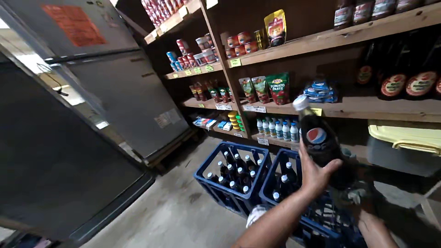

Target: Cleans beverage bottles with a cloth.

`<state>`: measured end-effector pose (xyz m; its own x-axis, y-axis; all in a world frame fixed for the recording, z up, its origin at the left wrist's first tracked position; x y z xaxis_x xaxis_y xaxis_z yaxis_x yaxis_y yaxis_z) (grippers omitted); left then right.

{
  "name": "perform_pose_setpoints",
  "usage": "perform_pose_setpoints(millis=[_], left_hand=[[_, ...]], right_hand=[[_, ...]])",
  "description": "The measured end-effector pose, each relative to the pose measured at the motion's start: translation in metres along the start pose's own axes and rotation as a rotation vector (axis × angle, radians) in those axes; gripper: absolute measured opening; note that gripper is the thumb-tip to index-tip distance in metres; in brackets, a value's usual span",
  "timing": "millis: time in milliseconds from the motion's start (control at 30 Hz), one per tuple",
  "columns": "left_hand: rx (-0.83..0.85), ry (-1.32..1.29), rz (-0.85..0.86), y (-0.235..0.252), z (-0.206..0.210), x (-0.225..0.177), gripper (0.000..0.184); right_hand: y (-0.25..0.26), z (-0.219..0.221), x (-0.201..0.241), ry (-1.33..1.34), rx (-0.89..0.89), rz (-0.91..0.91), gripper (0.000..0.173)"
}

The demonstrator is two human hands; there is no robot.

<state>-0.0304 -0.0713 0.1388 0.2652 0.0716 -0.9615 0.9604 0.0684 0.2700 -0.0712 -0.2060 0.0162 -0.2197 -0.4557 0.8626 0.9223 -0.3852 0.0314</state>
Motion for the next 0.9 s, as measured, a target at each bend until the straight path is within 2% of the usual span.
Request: perform_pose_setpoints(millis=[33, 100, 133, 200, 267, 300, 433, 500, 567, 600, 667, 733, 833, 900], left_hand=[[-0.052, -0.064, -0.032, -0.005, 0.000, 0.015, 0.119], [-0.136, -0.178, -0.054, -0.007, -0.006, 0.031, 0.113], [-0.141, -0.188, -0.056, -0.004, -0.012, 0.036, 0.110], [-0.093, -0.128, -0.053, 0.000, -0.024, 0.044, 0.104], [0.021, -0.081, -0.065, 0.002, -0.033, 0.056, 0.101], [0.102, -0.086, -0.081, 0.003, -0.034, 0.062, 0.102], [0.410, -0.222, -0.204, 0.000, -0.030, 0.086, 0.106], [0.554, -0.329, -0.308, -0.005, -0.027, 0.091, 0.096], [0.653, -0.393, -0.375, -0.014, -0.026, 0.094, 0.080], [0.682, -0.396, -0.385, -0.017, -0.026, 0.096, 0.077], [0.651, -0.361, -0.401, -0.019, -0.026, 0.102, 0.079], [0.516, -0.301, -0.441, -0.017, -0.028, 0.106, 0.084], [0.331, -0.135, -0.420, -0.011, -0.038, 0.117, 0.104], [0.259, 0.008, -0.349, -0.008, -0.047, 0.121, 0.098]], right_hand=[[0.004, 0.008, 0.002, 0.058, 0.043, -0.074, 0.034], [0.009, 0.020, 0.002, 0.137, 0.112, -0.103, 0.033], [0.006, 0.021, 0.000, 0.045, 0.118, -0.101, 0.034], [-0.005, 0.023, 0.000, -0.313, 0.219, -0.073, 0.046], [-0.010, 0.031, 0.001, -0.629, 0.409, -0.066, 0.056], [-0.010, 0.035, 0.004, -0.703, 0.451, -0.074, 0.057], [0.009, 0.033, 0.013, -0.576, 0.304, -0.168, 0.055], [0.026, 0.045, 0.031, -0.393, 0.213, -0.265, 0.047], [0.041, 0.076, 0.063, -0.331, 0.232, -0.196, 0.034], [0.052, 0.094, 0.077, -0.369, 0.289, -0.154, 0.034], [0.068, 0.118, 0.085, -0.546, 0.319, -0.110, 0.034], [0.066, 0.133, 0.076, -0.785, 0.285, -0.112, 0.045], [0.024, 0.136, 0.049, -1.139, 0.300, -0.162, 0.058], [-0.004, 0.129, 0.030, -1.225, 0.312, -0.163, 0.061]])
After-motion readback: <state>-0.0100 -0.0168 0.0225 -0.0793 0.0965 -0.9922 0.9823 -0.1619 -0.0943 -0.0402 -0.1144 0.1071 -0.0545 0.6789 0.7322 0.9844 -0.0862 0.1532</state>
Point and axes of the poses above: each hand's wrist, its own y-axis towards the middle knuckle, its own z-axis out of the palm, x = y × z, the point moved 3 cm from there along y, towards the middle knuckle, and after that the axes turned 10 degrees about -z, right-handed, at the moved point
